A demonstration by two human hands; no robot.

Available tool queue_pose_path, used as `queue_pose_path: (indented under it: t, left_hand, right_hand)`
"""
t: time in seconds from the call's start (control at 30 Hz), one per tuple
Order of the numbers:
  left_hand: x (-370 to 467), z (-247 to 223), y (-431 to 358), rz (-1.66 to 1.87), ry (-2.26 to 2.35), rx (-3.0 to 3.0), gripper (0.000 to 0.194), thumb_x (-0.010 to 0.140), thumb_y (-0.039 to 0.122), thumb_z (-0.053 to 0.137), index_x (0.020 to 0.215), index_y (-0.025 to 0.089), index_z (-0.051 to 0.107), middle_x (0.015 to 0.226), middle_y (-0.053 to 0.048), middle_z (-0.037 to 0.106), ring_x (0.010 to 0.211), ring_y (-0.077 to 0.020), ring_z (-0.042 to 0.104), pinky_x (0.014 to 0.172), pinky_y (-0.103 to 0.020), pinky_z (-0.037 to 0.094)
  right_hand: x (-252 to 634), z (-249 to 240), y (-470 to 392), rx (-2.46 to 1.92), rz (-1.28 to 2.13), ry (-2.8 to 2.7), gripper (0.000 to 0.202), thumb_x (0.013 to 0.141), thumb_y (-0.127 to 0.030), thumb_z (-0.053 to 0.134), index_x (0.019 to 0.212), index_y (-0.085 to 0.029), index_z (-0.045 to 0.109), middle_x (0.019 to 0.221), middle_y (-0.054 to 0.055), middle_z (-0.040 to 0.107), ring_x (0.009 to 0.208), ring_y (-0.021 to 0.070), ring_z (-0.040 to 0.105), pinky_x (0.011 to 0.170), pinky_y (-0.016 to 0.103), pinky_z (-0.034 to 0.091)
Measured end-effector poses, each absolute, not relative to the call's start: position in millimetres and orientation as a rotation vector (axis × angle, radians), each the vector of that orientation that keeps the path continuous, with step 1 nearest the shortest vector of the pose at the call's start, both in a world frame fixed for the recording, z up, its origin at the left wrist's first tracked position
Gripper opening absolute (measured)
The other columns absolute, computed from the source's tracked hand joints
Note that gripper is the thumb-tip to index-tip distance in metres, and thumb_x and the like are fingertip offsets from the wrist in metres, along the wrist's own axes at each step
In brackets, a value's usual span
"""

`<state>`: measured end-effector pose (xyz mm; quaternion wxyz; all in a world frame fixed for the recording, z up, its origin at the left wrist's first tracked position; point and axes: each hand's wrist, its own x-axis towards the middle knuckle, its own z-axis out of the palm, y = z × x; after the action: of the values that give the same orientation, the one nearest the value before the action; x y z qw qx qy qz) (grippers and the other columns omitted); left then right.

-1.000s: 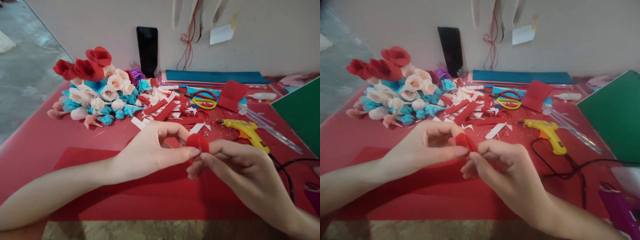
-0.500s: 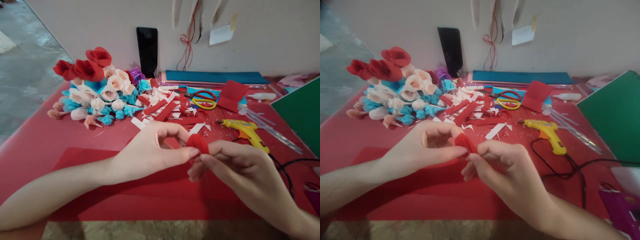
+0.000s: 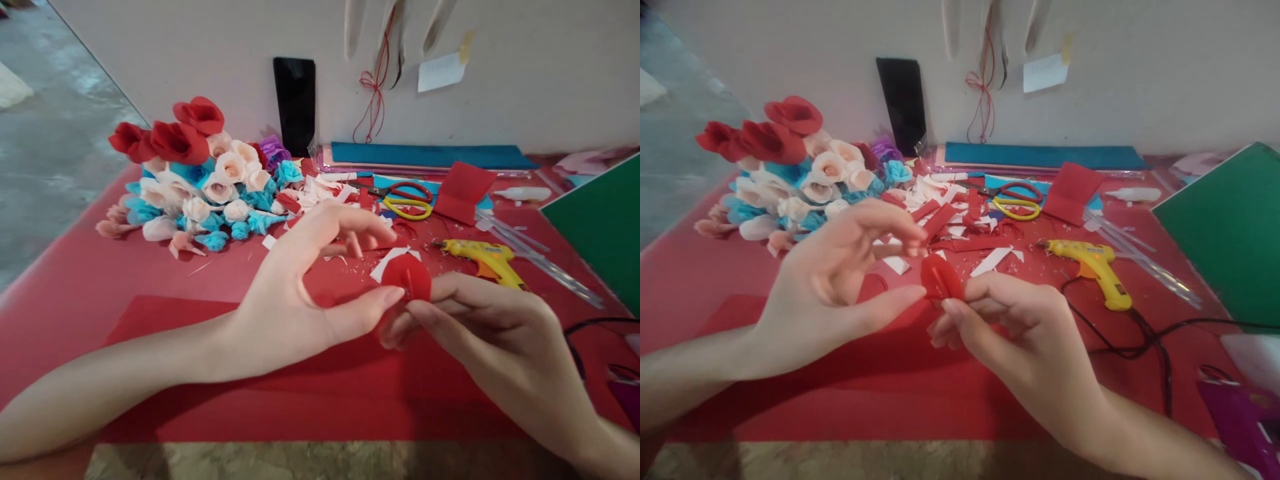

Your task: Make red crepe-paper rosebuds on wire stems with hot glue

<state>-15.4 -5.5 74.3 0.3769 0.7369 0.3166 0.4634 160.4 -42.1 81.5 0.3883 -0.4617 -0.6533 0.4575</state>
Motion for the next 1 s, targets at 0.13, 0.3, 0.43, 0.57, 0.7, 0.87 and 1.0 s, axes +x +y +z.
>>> queue_pose_path:
  t: [0.13,0.3,0.43,0.57,0.7,0.87,1.0]
  left_hand:
    - [-15.1,75.8,-5.6,1.258,0.803,2.112,0.006,0.069,0.012,0.064,0.069,0.017,0.059,0.069,0.0,0.054,0.069,-0.0119,0.052,0.067,-0.028,0.046]
    - [-14.5,75.4,-6.0,1.138,0.844,2.107,0.006,0.07,0.012,0.062,0.071,0.018,0.061,0.07,0.0,0.058,0.067,-0.0123,0.052,0.066,-0.03,0.045]
    - [-13.7,73.6,-5.5,1.12,0.861,2.09,0.006,0.07,0.011,0.062,0.072,0.017,0.063,0.07,-0.001,0.058,0.068,-0.0121,0.052,0.066,-0.029,0.045]
    - [-13.8,73.3,-5.4,1.097,0.861,2.047,0.006,0.071,0.011,0.061,0.073,0.016,0.063,0.07,0.0,0.058,0.068,-0.0118,0.052,0.067,-0.029,0.044]
    - [-14.6,73.1,-6.5,1.079,0.845,2.018,0.007,0.071,0.012,0.06,0.072,0.018,0.062,0.069,0.001,0.058,0.068,-0.0119,0.051,0.069,-0.031,0.044]
    - [-14.0,73.0,-7.2,1.083,0.836,1.987,0.009,0.071,0.011,0.06,0.072,0.019,0.062,0.068,0.0,0.057,0.065,-0.0118,0.05,0.066,-0.031,0.044]
    - [-13.6,73.2,-6.6,1.083,0.827,1.977,0.007,0.071,0.011,0.06,0.071,0.018,0.062,0.067,0.0,0.056,0.065,-0.0114,0.05,0.066,-0.03,0.044]
  right_hand:
    - [160.1,80.7,-42.2,-1.151,1.111,-1.664,0.012,0.077,-0.009,0.058,0.067,-0.016,0.059,0.063,-0.004,0.067,0.058,0.0037,0.063,0.059,0.002,0.049]
    - [158.0,80.3,-41.1,-1.17,1.081,-1.666,0.011,0.075,-0.01,0.06,0.066,-0.016,0.061,0.061,-0.005,0.067,0.058,0.0043,0.063,0.058,0.002,0.049]
    - [158.3,79.5,-42.1,-1.153,1.153,-1.598,0.009,0.07,-0.008,0.066,0.068,-0.015,0.062,0.062,-0.005,0.067,0.058,0.0049,0.063,0.059,0.003,0.05]
    - [157.8,79.6,-42.2,-1.176,1.174,-1.592,0.01,0.069,-0.007,0.065,0.068,-0.016,0.062,0.063,-0.005,0.067,0.059,0.0057,0.064,0.059,0.004,0.05]
    - [157.5,80.5,-42.9,-1.219,1.112,-1.653,0.01,0.073,-0.009,0.063,0.067,-0.018,0.062,0.062,-0.006,0.067,0.057,0.0054,0.064,0.057,0.004,0.05]
    - [159.6,78.2,-44.7,-1.253,1.0,-1.737,0.009,0.074,-0.014,0.062,0.068,-0.02,0.06,0.063,-0.008,0.067,0.058,0.0052,0.064,0.056,0.005,0.049]
    - [160.1,76.7,-44.3,-1.283,0.905,-1.794,0.01,0.074,-0.016,0.062,0.067,-0.02,0.058,0.061,-0.009,0.066,0.057,0.0042,0.063,0.054,0.005,0.048]
